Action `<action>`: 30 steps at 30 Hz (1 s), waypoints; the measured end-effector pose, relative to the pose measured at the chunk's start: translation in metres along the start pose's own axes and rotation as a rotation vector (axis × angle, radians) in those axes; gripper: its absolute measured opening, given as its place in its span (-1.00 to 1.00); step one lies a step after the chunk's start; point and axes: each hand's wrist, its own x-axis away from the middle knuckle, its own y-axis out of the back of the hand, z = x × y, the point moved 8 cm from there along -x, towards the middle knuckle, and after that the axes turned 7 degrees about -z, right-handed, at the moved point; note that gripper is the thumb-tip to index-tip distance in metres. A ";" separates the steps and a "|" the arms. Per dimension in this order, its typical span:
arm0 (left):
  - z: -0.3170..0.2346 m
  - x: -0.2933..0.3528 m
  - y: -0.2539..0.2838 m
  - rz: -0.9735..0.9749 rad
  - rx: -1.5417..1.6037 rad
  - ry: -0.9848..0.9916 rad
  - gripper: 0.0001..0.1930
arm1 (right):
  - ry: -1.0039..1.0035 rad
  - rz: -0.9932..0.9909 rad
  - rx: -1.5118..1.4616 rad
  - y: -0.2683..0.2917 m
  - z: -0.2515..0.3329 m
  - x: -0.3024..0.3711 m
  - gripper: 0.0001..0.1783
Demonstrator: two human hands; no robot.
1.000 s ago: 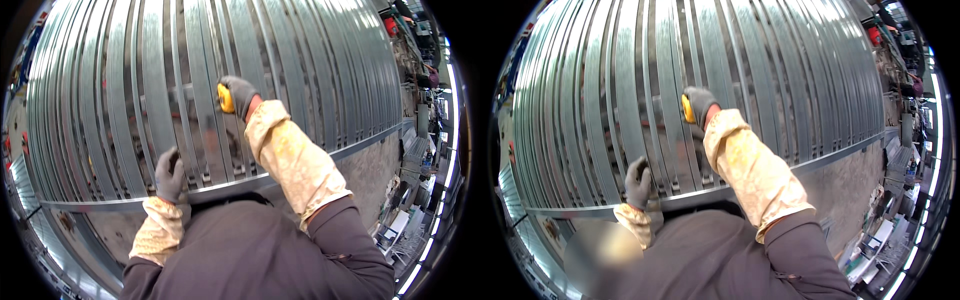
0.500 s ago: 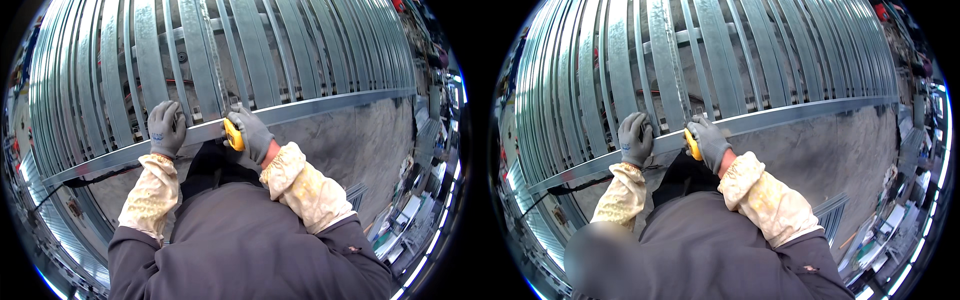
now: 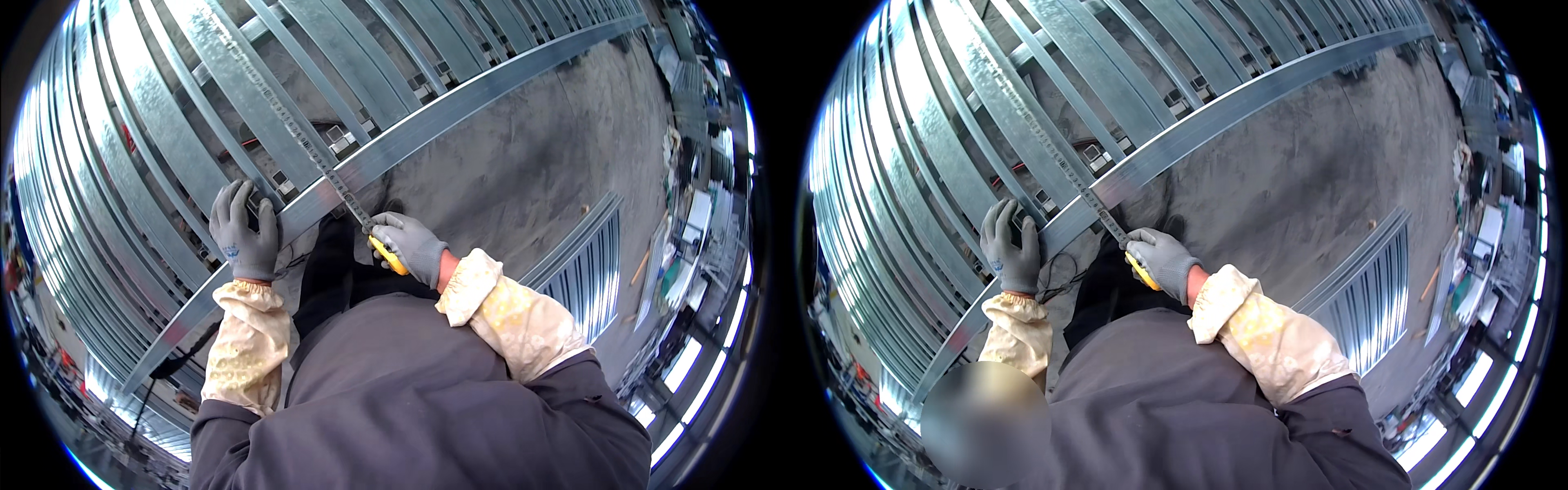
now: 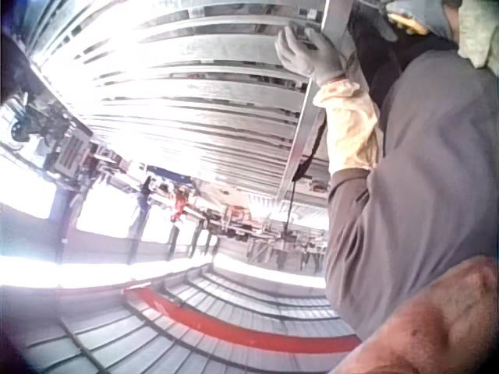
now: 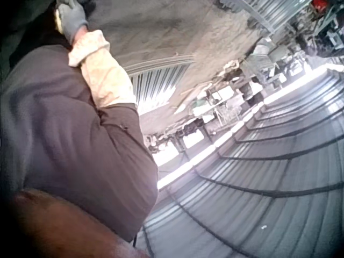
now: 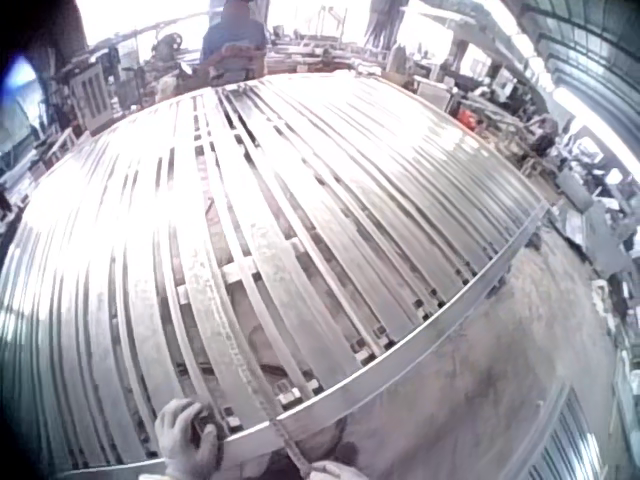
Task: The person places multiple metal bars into a large metal frame structure on the floor, aligning them with existing bars. They then use a tape measure to measure distances between bars and adjust positions as needed.
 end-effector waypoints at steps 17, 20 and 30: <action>-0.075 -0.015 -0.036 0.313 0.149 -0.438 -0.35 | -0.043 0.162 -0.066 -0.001 -0.012 -0.017 -0.74; -0.075 -0.014 -0.038 0.326 0.146 -0.440 -0.37 | -0.078 0.198 -0.095 0.000 -0.017 -0.022 -0.73; -0.074 -0.013 -0.040 0.357 0.136 -0.438 -0.35 | -0.074 0.313 -0.086 0.000 -0.014 -0.022 -0.68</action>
